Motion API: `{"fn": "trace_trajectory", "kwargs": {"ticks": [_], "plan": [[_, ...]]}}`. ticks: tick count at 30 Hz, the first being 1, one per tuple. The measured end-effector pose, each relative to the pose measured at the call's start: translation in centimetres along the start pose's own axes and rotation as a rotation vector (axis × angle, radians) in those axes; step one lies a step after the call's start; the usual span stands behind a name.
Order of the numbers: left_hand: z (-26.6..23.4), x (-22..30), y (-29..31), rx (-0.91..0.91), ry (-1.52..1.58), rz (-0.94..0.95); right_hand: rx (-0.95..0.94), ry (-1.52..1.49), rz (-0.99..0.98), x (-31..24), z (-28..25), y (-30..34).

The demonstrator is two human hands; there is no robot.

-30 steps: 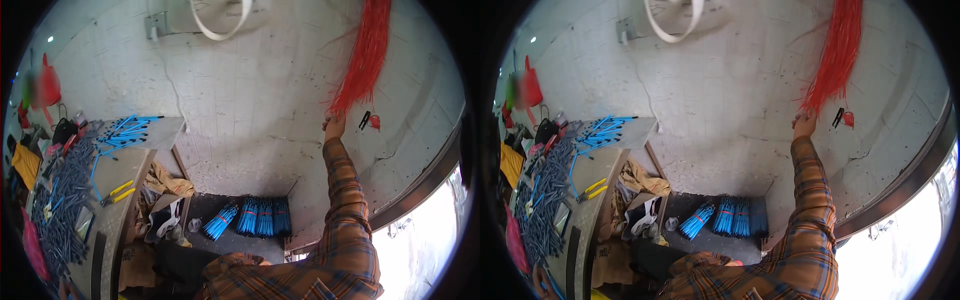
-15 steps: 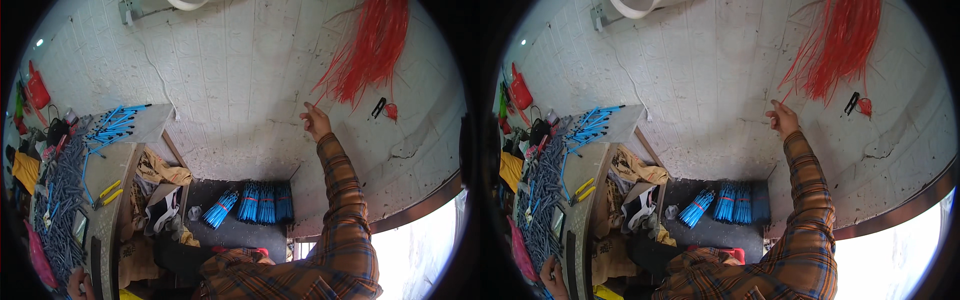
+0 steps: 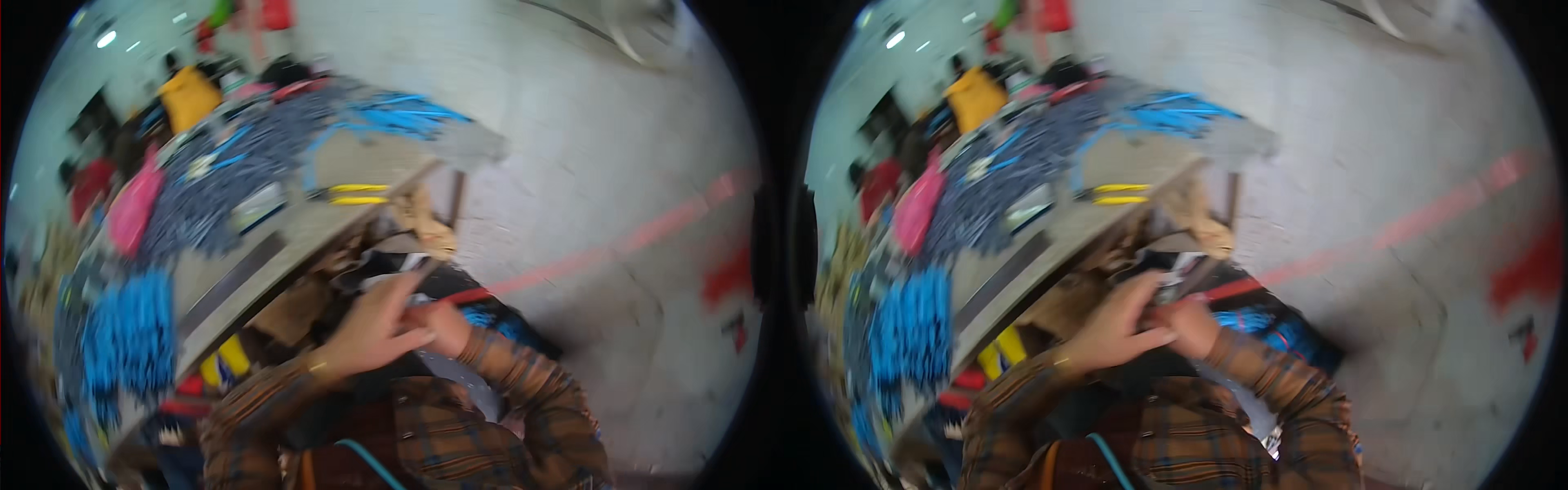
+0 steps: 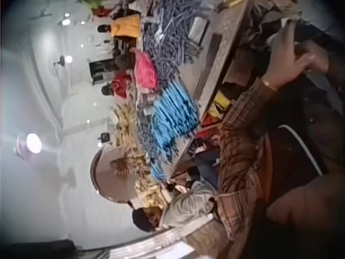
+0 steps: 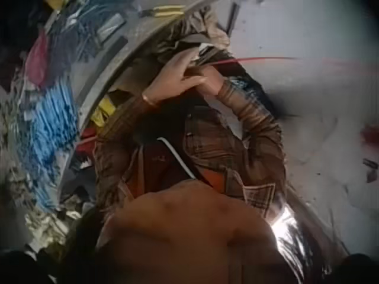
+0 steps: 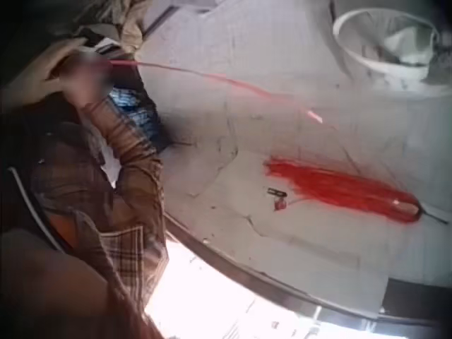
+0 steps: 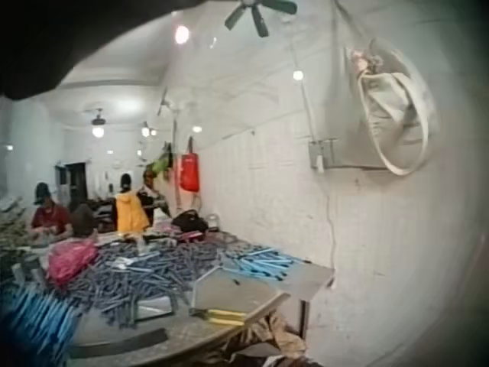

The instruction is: The person assembles bundles of blue electrical cables by tying them with rubber bands, then cuts the bundles with wire cutters.

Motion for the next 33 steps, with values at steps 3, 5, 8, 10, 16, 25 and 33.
{"fn": "trace_trajectory", "kwargs": {"ticks": [3,5,8,10,16,25,33], "plan": [[-2.5,-4.5,0.5,-0.075,-0.240,-0.254,-0.244,0.055,-0.255,-4.6,7.5,-2.2],[-12.5,-5.5,2.8,0.201,-0.616,-0.421,-0.625,0.256,-0.263,-1.8,11.4,-1.1],[-25.0,-3.4,4.7,0.441,-0.957,-0.363,-0.622,0.528,0.091,13.9,8.1,2.9],[-29.1,-1.6,5.1,0.455,-1.118,-0.321,-0.756,0.686,0.299,21.2,6.2,7.4],[-29.6,-0.3,5.3,0.297,-1.291,-0.370,-0.540,0.063,0.097,-3.0,7.2,-0.9],[-29.8,4.2,10.1,-0.002,-1.061,-0.525,-0.793,-1.353,-0.267,-25.1,19.9,-12.0],[-42.0,2.4,29.0,0.286,-0.573,-1.196,-0.646,-2.008,-0.208,-31.3,17.2,-17.4]]}}
Point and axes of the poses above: each hand's wrist, its own y-axis away from the middle knuckle, its own z-axis out of the palm, x = y × z, the point moved 10 cm from there along -y, towards the middle knuckle
